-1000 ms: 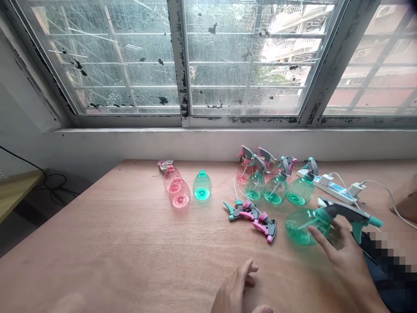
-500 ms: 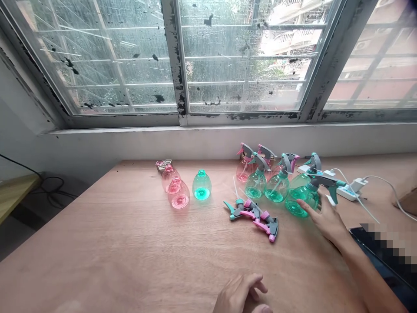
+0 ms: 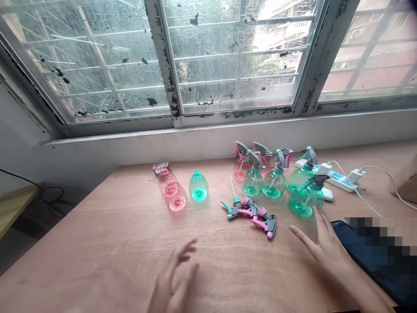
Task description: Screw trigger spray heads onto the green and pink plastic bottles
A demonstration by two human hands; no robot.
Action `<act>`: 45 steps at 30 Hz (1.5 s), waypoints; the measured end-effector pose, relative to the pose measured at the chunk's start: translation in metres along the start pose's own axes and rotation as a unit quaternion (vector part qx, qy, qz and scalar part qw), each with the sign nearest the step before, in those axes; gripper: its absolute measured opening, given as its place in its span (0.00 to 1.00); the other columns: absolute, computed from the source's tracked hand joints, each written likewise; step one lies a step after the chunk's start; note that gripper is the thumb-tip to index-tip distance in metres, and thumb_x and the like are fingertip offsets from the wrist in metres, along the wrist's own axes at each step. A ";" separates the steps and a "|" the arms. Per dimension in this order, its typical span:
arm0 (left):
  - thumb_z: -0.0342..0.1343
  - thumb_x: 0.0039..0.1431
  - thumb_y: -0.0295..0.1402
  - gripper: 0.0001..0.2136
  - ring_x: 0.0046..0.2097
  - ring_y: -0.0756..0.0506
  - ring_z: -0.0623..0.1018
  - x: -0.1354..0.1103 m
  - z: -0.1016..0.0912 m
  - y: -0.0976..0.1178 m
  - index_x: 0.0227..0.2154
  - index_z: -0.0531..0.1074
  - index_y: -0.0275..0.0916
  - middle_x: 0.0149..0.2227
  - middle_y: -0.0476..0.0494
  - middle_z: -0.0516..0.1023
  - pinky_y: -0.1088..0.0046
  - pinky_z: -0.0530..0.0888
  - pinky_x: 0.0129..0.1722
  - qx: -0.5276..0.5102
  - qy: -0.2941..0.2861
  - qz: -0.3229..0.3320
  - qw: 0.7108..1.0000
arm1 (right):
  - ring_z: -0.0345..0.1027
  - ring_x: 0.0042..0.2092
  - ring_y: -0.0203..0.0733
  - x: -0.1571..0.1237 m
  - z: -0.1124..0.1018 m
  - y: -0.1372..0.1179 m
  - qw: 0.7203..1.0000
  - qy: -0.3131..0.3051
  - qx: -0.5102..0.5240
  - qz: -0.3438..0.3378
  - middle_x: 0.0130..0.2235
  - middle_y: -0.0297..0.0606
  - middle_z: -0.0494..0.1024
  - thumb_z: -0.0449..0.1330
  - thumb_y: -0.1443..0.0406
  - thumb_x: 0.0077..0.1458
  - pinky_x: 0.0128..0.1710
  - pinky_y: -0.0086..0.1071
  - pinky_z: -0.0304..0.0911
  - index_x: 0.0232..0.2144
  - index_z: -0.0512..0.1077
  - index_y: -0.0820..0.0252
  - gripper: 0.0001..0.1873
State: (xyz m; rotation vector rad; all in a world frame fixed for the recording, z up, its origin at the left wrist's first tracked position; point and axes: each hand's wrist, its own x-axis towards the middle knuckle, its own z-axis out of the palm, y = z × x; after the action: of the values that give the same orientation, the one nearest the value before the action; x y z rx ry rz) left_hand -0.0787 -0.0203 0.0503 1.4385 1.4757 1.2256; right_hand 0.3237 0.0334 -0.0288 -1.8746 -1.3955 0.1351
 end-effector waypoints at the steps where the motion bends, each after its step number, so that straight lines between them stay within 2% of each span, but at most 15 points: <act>1: 0.64 0.63 0.53 0.20 0.53 0.33 0.83 0.012 -0.013 0.013 0.53 0.81 0.51 0.56 0.41 0.83 0.62 0.79 0.51 0.026 0.035 0.020 0.999 | 0.47 0.75 0.73 0.000 0.001 0.000 1.000 -0.003 0.002 0.000 0.73 0.72 0.55 0.52 0.31 0.58 0.73 0.60 0.46 0.74 0.51 0.81 0.65; 4: 0.60 0.65 0.54 0.23 0.61 0.29 0.78 0.051 -0.045 0.047 0.59 0.75 0.53 0.65 0.42 0.77 0.50 0.73 0.60 0.067 0.076 0.069 0.992 | 0.48 0.74 0.73 0.001 0.003 0.003 1.000 -0.019 0.007 0.008 0.73 0.72 0.56 0.54 0.33 0.60 0.72 0.61 0.47 0.75 0.49 0.80 0.63; 7: 0.58 0.66 0.55 0.27 0.66 0.27 0.73 0.094 -0.063 0.060 0.64 0.68 0.54 0.70 0.42 0.70 0.42 0.68 0.64 0.159 0.094 0.097 0.978 | 0.48 0.75 0.71 0.004 0.003 0.009 0.999 -0.041 0.003 0.022 0.74 0.70 0.55 0.53 0.34 0.62 0.72 0.61 0.49 0.76 0.48 0.78 0.61; 10: 0.61 0.64 0.54 0.37 0.70 0.25 0.67 0.135 -0.066 0.048 0.70 0.57 0.46 0.73 0.32 0.62 0.39 0.68 0.64 0.208 0.099 0.113 0.967 | 0.48 0.75 0.69 0.004 0.002 0.010 0.997 -0.068 -0.015 0.032 0.75 0.66 0.56 0.52 0.35 0.63 0.72 0.60 0.49 0.76 0.48 0.75 0.59; 13: 0.74 0.50 0.46 0.49 0.74 0.22 0.58 0.168 -0.055 0.022 0.70 0.57 0.39 0.73 0.26 0.60 0.36 0.56 0.71 0.239 0.091 0.130 0.958 | 0.50 0.74 0.70 -0.005 0.005 0.005 0.996 -0.077 -0.022 0.029 0.73 0.67 0.58 0.51 0.35 0.63 0.71 0.60 0.51 0.75 0.51 0.77 0.58; 18: 0.66 0.66 0.40 0.24 0.61 0.32 0.76 0.197 -0.025 -0.012 0.61 0.70 0.40 0.63 0.36 0.73 0.44 0.73 0.60 0.231 0.072 0.134 0.961 | 0.61 0.69 0.76 -0.030 0.015 -0.012 0.999 -0.022 -0.024 0.005 0.68 0.72 0.66 0.47 0.35 0.64 0.68 0.64 0.58 0.70 0.59 0.81 0.56; 21: 0.64 0.68 0.39 0.18 0.56 0.36 0.79 0.186 -0.012 -0.016 0.56 0.74 0.39 0.59 0.38 0.76 0.49 0.77 0.55 0.219 0.045 0.134 0.965 | 0.64 0.67 0.78 -0.037 0.020 -0.020 0.999 -0.019 -0.033 -0.005 0.67 0.69 0.69 0.46 0.35 0.64 0.64 0.72 0.58 0.69 0.63 0.76 0.53; 25: 0.71 0.56 0.44 0.24 0.55 0.34 0.80 0.125 -0.008 -0.020 0.52 0.72 0.40 0.52 0.39 0.80 0.52 0.78 0.56 0.200 0.010 0.134 0.970 | 0.63 0.68 0.73 -0.035 0.026 -0.027 0.996 -0.060 -0.019 -0.057 0.73 0.60 0.62 0.52 0.38 0.65 0.63 0.70 0.62 0.68 0.68 0.63 0.44; 27: 0.69 0.55 0.47 0.25 0.54 0.32 0.81 0.084 -0.009 -0.029 0.51 0.71 0.42 0.50 0.39 0.79 0.49 0.78 0.56 0.199 0.028 0.124 0.972 | 0.61 0.70 0.70 -0.031 0.030 -0.032 0.992 -0.086 -0.013 -0.091 0.75 0.59 0.59 0.55 0.41 0.66 0.63 0.64 0.64 0.69 0.67 0.61 0.41; 29: 0.66 0.57 0.48 0.32 0.57 0.30 0.80 0.046 -0.007 -0.044 0.59 0.64 0.41 0.56 0.33 0.76 0.47 0.77 0.56 0.195 0.067 0.111 0.972 | 0.57 0.71 0.72 -0.027 0.034 -0.037 0.988 -0.102 -0.039 -0.109 0.75 0.60 0.58 0.55 0.44 0.66 0.64 0.67 0.62 0.70 0.66 0.61 0.40; 32: 0.65 0.58 0.46 0.39 0.61 0.26 0.78 0.011 0.002 -0.062 0.65 0.53 0.37 0.63 0.22 0.71 0.42 0.76 0.57 0.186 0.102 0.091 0.973 | 0.59 0.70 0.76 -0.020 0.040 -0.042 0.985 -0.105 -0.077 -0.117 0.72 0.64 0.62 0.55 0.46 0.66 0.63 0.70 0.61 0.67 0.71 0.63 0.37; 36: 0.67 0.59 0.44 0.34 0.59 0.27 0.79 0.002 0.016 -0.064 0.63 0.58 0.42 0.59 0.29 0.74 0.40 0.77 0.57 0.171 0.141 0.079 0.972 | 0.73 0.63 0.68 -0.017 0.041 -0.041 0.983 -0.101 -0.068 -0.136 0.63 0.63 0.77 0.52 0.50 0.67 0.60 0.59 0.70 0.62 0.74 0.71 0.35; 39: 0.62 0.64 0.39 0.28 0.63 0.31 0.75 0.005 0.019 -0.054 0.65 0.61 0.47 0.60 0.36 0.69 0.47 0.76 0.60 0.155 0.160 0.098 0.970 | 0.81 0.54 0.66 -0.033 0.035 -0.032 0.984 -0.099 -0.062 -0.136 0.54 0.55 0.85 0.49 0.51 0.67 0.52 0.55 0.78 0.55 0.79 0.68 0.31; 42: 0.57 0.65 0.30 0.27 0.66 0.33 0.72 0.009 0.019 -0.051 0.66 0.63 0.50 0.62 0.38 0.62 0.52 0.78 0.60 0.141 0.141 0.123 0.972 | 0.83 0.52 0.64 -0.060 0.029 -0.022 0.988 -0.064 -0.061 -0.130 0.52 0.46 0.87 0.48 0.49 0.71 0.43 0.53 0.82 0.54 0.81 0.61 0.30; 45: 0.55 0.62 0.24 0.30 0.68 0.35 0.70 0.012 0.022 -0.054 0.65 0.65 0.54 0.63 0.40 0.60 0.53 0.78 0.60 0.122 0.102 0.145 0.977 | 0.83 0.52 0.62 -0.082 0.025 -0.019 0.985 0.011 -0.042 -0.166 0.52 0.48 0.87 0.47 0.47 0.75 0.45 0.50 0.82 0.53 0.81 0.63 0.32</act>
State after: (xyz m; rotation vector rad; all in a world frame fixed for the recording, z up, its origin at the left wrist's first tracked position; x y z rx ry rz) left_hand -0.0751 -0.0012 -0.0061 1.7856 1.6403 1.4448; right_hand 0.2640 -0.0218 -0.0632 -1.6758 -1.6988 -0.1127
